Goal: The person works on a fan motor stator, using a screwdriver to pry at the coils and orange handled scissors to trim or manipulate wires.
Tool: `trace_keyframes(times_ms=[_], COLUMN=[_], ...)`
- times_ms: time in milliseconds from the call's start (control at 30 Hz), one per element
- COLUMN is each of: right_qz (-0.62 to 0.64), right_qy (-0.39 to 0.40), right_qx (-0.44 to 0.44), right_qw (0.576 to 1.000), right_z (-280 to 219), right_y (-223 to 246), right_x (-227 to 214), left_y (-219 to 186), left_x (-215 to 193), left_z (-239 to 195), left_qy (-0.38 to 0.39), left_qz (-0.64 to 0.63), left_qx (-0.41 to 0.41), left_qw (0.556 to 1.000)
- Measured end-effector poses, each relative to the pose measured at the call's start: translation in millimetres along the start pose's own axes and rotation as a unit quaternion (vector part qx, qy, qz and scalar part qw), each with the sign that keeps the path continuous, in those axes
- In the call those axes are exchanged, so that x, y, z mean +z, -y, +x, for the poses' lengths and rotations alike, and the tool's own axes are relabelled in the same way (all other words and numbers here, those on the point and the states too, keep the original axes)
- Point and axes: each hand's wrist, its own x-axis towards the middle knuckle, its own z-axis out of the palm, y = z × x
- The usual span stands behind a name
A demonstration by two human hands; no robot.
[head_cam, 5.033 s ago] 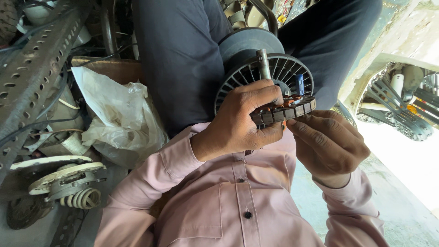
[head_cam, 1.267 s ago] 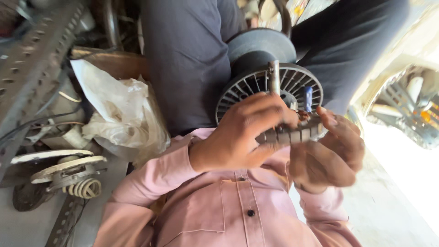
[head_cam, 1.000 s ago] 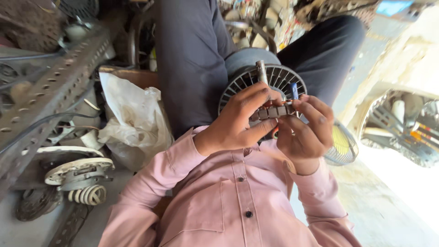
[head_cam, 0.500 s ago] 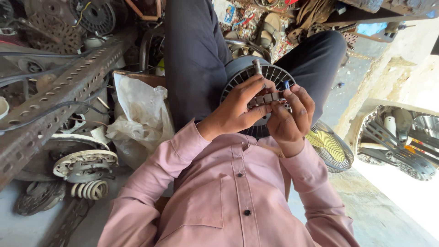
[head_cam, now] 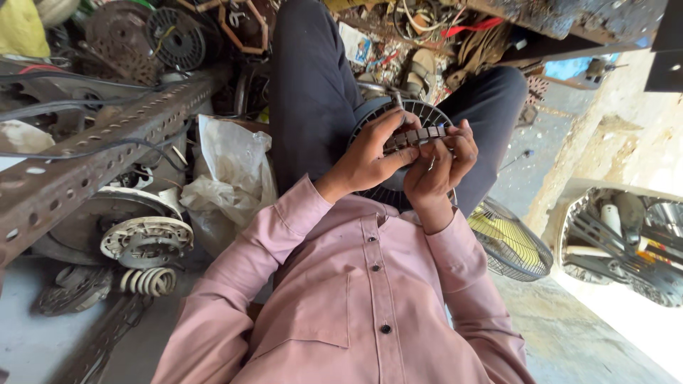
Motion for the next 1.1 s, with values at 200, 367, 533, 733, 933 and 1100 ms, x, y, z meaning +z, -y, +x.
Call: trace_keyframes(times_ms=[200, 367, 533, 733, 933, 1100], right_qz=[0.130, 0.363, 0.430, 0.311, 0.381, 0.393], right_qy=[-0.120, 0.055, 0.139, 0.279, 0.092, 0.077], right_qx=[0.074, 0.301, 0.369, 0.319, 0.389, 0.409], right_qw=[0.981, 0.880, 0.812, 0.851, 0.834, 0.820], right_z=[10, 38, 45, 47, 14, -5], right_y=[7, -14, 9, 55, 34, 23], right_x=[0, -38, -66, -112, -114, -105], left_y=[-8, -28, -57, -61, -29, -14], left_x=[9, 41, 59, 69, 40, 8], left_z=[-8, -51, -68, -70, -69, -29], left_qy=[-0.111, -0.191, -0.129, -0.215, -0.203, -0.063], left_qz=[0.083, 0.235, 0.181, 0.213, 0.171, 0.009], left_qx=[0.064, 0.160, 0.088, 0.024, 0.060, 0.037], left_qw=[0.988, 0.940, 0.971, 0.953, 0.962, 0.997])
